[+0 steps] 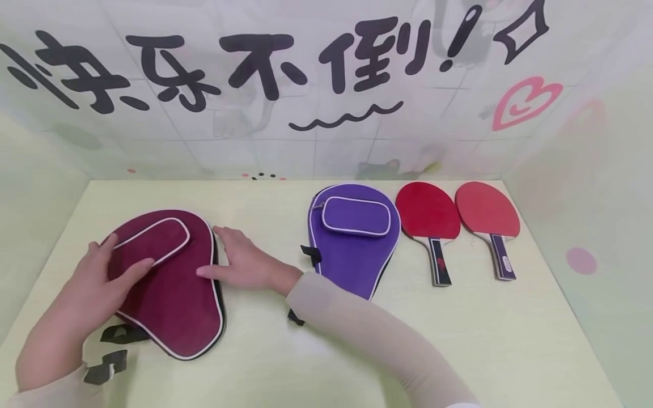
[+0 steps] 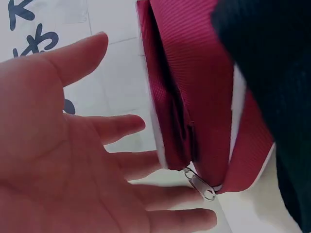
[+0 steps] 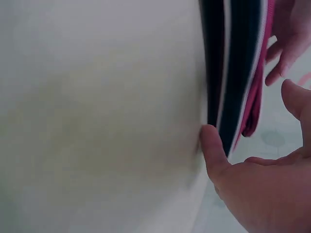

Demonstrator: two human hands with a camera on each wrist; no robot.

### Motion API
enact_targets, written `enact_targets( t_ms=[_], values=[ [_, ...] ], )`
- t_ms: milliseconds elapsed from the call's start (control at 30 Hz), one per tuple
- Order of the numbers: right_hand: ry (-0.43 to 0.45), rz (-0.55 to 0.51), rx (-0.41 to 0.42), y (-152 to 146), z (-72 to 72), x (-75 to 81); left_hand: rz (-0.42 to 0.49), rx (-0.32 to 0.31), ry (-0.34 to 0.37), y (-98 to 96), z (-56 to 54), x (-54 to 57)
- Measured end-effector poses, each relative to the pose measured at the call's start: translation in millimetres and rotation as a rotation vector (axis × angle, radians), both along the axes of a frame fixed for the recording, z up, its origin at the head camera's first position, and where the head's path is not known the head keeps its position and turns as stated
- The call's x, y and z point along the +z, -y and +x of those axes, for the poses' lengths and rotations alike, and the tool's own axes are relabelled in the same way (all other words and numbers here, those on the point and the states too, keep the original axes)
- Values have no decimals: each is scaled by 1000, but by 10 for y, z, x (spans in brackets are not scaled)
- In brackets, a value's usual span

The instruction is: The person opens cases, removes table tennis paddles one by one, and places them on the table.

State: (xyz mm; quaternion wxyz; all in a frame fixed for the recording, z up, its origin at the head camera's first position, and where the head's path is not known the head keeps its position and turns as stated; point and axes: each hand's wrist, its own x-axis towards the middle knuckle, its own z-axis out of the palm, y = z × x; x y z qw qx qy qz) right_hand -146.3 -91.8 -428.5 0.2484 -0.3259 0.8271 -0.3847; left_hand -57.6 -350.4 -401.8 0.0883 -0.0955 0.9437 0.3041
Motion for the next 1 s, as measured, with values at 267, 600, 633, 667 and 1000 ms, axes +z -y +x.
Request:
enact_targets(
  t_ms=[267, 600, 633, 667, 1000],
  values=[
    [-97, 108, 24, 143, 140, -95, -37, 10, 54, 109, -2, -105],
    [-98, 170, -2, 167, 187, -27, -54, 11, 9, 92, -55, -136],
    [-102, 170, -2, 167, 185, -22, -62, 13, 8, 78, -54, -125],
    [-103, 168, -4, 168, 182, -19, -68, 16, 9, 67, -53, -113],
    [-106, 144, -84, 202, 270, -52, -108, 39, 50, -40, -48, -51]
  ],
)
